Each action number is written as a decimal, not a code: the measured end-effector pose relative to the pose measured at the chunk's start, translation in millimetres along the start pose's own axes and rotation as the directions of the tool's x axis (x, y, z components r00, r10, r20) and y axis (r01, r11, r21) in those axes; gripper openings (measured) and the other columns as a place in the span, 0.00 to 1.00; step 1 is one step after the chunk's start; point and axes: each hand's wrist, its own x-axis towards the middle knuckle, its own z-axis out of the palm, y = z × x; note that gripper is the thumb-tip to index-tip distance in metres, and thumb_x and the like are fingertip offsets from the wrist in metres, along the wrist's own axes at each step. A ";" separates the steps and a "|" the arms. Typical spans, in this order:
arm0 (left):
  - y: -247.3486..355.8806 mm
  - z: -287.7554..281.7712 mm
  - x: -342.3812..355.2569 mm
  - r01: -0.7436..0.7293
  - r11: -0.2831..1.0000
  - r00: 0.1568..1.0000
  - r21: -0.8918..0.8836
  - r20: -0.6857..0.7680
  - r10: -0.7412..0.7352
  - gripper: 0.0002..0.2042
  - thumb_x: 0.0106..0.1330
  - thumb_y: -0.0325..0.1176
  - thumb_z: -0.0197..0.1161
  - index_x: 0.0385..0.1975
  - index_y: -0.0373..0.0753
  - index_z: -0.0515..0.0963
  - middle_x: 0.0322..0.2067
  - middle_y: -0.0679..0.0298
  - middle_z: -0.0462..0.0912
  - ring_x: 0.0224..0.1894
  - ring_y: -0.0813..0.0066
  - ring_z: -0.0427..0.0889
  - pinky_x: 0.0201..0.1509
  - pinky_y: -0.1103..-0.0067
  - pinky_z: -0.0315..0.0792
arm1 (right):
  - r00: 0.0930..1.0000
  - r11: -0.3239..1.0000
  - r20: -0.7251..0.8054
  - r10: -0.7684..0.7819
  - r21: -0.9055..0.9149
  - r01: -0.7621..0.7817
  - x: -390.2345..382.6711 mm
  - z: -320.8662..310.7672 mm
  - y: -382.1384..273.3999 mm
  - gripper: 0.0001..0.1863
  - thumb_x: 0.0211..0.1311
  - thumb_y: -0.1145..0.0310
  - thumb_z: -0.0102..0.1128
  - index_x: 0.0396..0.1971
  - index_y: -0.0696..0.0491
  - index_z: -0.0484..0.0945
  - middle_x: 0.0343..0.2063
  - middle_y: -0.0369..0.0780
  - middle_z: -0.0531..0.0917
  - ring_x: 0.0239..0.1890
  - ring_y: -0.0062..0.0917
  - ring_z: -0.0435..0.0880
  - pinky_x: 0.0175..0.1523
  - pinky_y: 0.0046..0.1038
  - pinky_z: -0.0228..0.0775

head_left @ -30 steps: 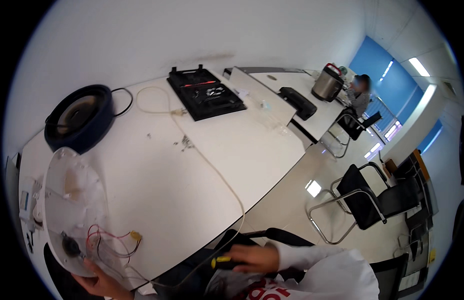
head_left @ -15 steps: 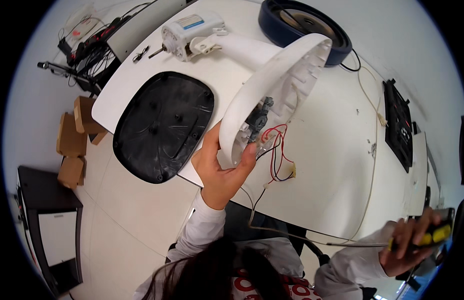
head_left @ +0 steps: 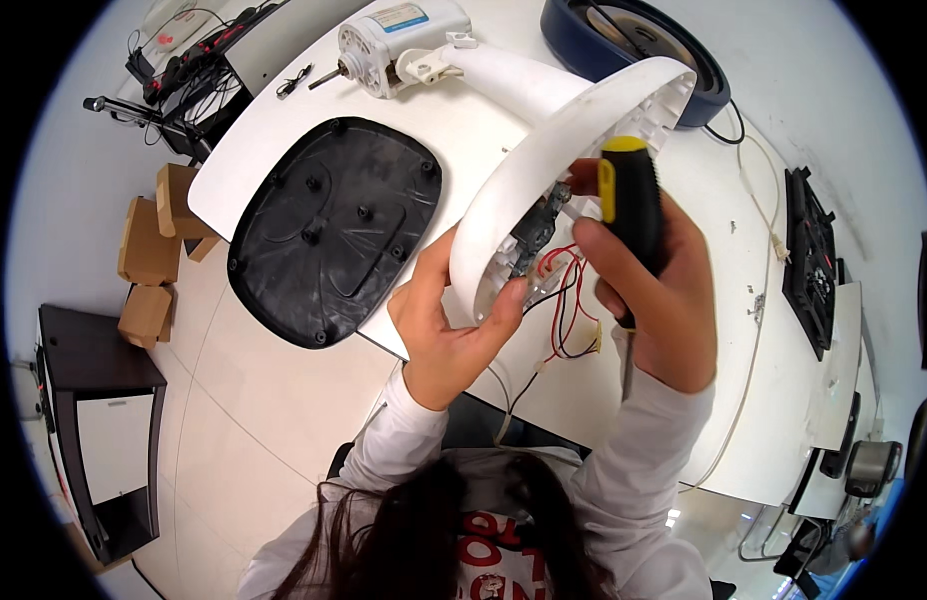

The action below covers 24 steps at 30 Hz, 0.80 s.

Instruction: The person uses a screwdriver to remove and reinstall a small switch component inside a white plastic housing. They repeatedly unscrew, detach, and reattach the switch while manipulating internal wires, then tighten the screws again.

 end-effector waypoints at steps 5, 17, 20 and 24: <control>1.4 -0.7 1.6 0.047 0.996 0.999 -0.073 0.026 -0.045 0.23 0.48 0.26 0.66 0.46 0.28 0.69 0.35 0.54 0.80 0.35 0.72 0.82 0.39 0.81 0.74 | 0.995 0.997 0.085 0.047 0.049 -0.052 8.2 1.4 5.3 0.15 0.50 0.75 0.63 0.40 0.59 0.74 0.28 0.33 0.77 0.26 0.12 0.72 0.30 0.14 0.64; 1.5 1.0 2.1 0.024 0.988 1.000 -0.155 0.020 -0.022 0.23 0.49 0.23 0.65 0.48 0.28 0.68 0.38 0.53 0.80 0.37 0.70 0.82 0.42 0.79 0.74 | 0.994 0.996 0.100 0.032 0.084 -0.040 15.7 -1.8 17.0 0.13 0.49 0.74 0.63 0.37 0.58 0.75 0.20 0.31 0.73 0.15 0.10 0.63 0.20 0.13 0.52; 1.6 1.3 1.8 0.019 0.987 1.000 -0.158 0.015 -0.017 0.23 0.50 0.23 0.64 0.48 0.28 0.68 0.38 0.53 0.80 0.37 0.70 0.82 0.42 0.79 0.74 | 0.995 0.996 0.101 0.024 0.086 -0.033 16.1 -2.3 18.8 0.13 0.49 0.74 0.63 0.36 0.58 0.74 0.20 0.31 0.73 0.15 0.10 0.63 0.20 0.13 0.52; 2.3 3.2 1.9 0.024 0.988 1.000 -0.151 0.011 -0.023 0.23 0.49 0.23 0.64 0.48 0.28 0.68 0.38 0.53 0.80 0.37 0.71 0.82 0.42 0.80 0.74 | 0.995 0.997 0.098 0.005 0.082 -0.014 17.7 -3.8 19.8 0.13 0.48 0.75 0.63 0.36 0.58 0.74 0.21 0.31 0.73 0.15 0.10 0.63 0.19 0.13 0.52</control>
